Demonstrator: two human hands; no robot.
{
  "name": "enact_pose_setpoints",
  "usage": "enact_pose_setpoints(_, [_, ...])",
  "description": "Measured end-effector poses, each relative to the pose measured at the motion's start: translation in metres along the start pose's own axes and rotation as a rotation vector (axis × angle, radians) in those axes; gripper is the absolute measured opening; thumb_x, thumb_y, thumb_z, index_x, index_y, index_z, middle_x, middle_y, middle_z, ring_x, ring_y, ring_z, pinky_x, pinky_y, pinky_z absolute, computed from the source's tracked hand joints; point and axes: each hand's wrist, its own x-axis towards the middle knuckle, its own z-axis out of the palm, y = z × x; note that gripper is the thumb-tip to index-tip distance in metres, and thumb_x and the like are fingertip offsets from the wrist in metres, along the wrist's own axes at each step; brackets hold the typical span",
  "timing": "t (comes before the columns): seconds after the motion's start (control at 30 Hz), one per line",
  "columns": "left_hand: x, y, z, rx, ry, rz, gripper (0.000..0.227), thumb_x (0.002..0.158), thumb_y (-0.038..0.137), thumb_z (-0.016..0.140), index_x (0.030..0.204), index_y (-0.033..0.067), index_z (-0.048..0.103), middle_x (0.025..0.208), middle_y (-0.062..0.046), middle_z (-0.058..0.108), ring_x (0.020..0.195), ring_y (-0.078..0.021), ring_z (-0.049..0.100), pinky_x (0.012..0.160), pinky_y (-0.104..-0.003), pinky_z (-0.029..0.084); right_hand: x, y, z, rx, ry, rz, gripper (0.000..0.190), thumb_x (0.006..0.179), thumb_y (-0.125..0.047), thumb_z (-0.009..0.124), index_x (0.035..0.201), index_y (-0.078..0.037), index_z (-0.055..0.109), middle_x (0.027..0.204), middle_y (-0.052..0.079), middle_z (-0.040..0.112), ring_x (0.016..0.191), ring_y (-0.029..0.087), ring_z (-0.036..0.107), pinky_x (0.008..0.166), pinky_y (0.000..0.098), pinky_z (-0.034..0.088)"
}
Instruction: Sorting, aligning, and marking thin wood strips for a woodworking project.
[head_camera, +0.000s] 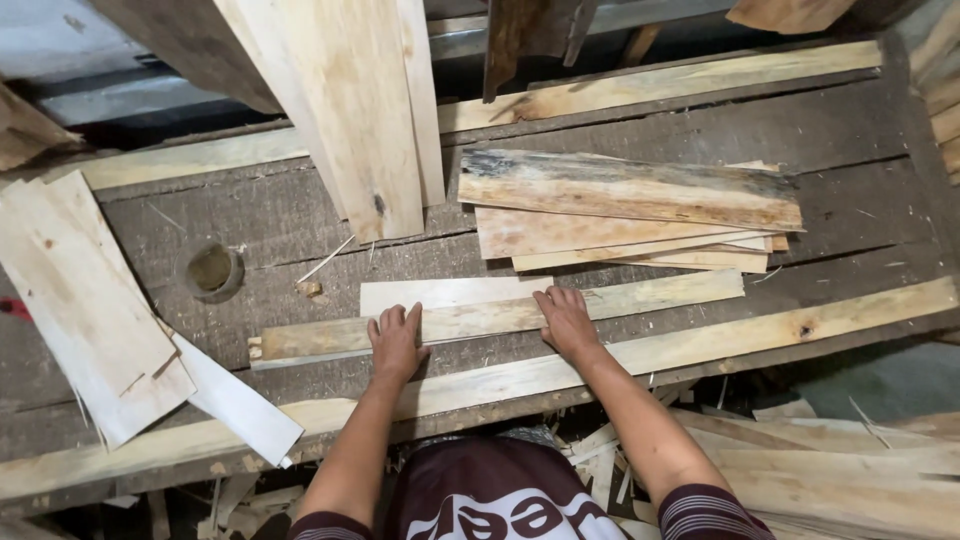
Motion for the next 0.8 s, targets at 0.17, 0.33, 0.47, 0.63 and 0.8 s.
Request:
enact_pose_setpoints(0.17, [0.002,-0.009,0.010,-0.016,0.082,0.090,0.101,0.076,0.032,0.089,0.159,0.0260,0.032,0.165,-0.010,0.023,0.154,-0.0286,0.016,0.123,-0.061,0.010,-0.001,-0.008,-0.004,0.012,-0.022,0.047,0.074,0.072,-0.004,0.074,0.142,-0.007,0.051,0.137,0.016,0.050,0.135,0.035,0.041,0.123,0.0495,0.025])
enact_pose_setpoints(0.33, [0.004,-0.018,0.021,-0.078,0.168,0.201,0.092,0.076,0.026,0.088,0.154,0.0221,0.039,0.158,-0.009,0.037,0.151,-0.0276,0.026,0.123,-0.062,0.010,-0.014,-0.025,-0.037,0.066,-0.049,0.135,0.074,0.072,0.002,0.070,0.142,-0.007,0.050,0.144,0.017,0.046,0.138,0.035,0.038,0.124,0.0475,0.024])
enact_pose_setpoints(0.47, [0.002,-0.021,0.022,-0.132,0.163,0.281,0.087,0.076,0.029,0.087,0.151,0.0176,0.045,0.139,-0.009,0.051,0.139,-0.0254,0.042,0.126,-0.063,0.011,-0.020,-0.032,-0.046,0.125,-0.049,0.190,0.074,0.072,0.002,0.068,0.142,-0.008,0.050,0.146,0.016,0.044,0.142,0.035,0.034,0.125,0.0475,0.020])
enact_pose_setpoints(0.63, [0.002,-0.016,0.031,-0.180,0.227,0.369,0.085,0.073,0.031,0.089,0.147,0.0153,0.050,0.132,-0.011,0.054,0.133,-0.0279,0.046,0.124,-0.059,0.016,-0.029,-0.023,-0.040,0.098,0.045,0.187,0.073,0.071,0.001,0.065,0.141,-0.007,0.050,0.143,0.017,0.046,0.143,0.036,0.034,0.127,0.0504,0.018])
enact_pose_setpoints(0.8, [0.002,0.001,0.030,-0.221,0.251,0.405,0.082,0.072,0.030,0.088,0.145,0.0147,0.053,0.129,-0.010,0.055,0.131,-0.0279,0.047,0.121,-0.056,0.020,-0.037,-0.005,-0.029,0.061,0.117,0.230,0.072,0.071,0.002,0.063,0.142,-0.008,0.051,0.145,0.019,0.045,0.143,0.038,0.034,0.124,0.0502,0.021])
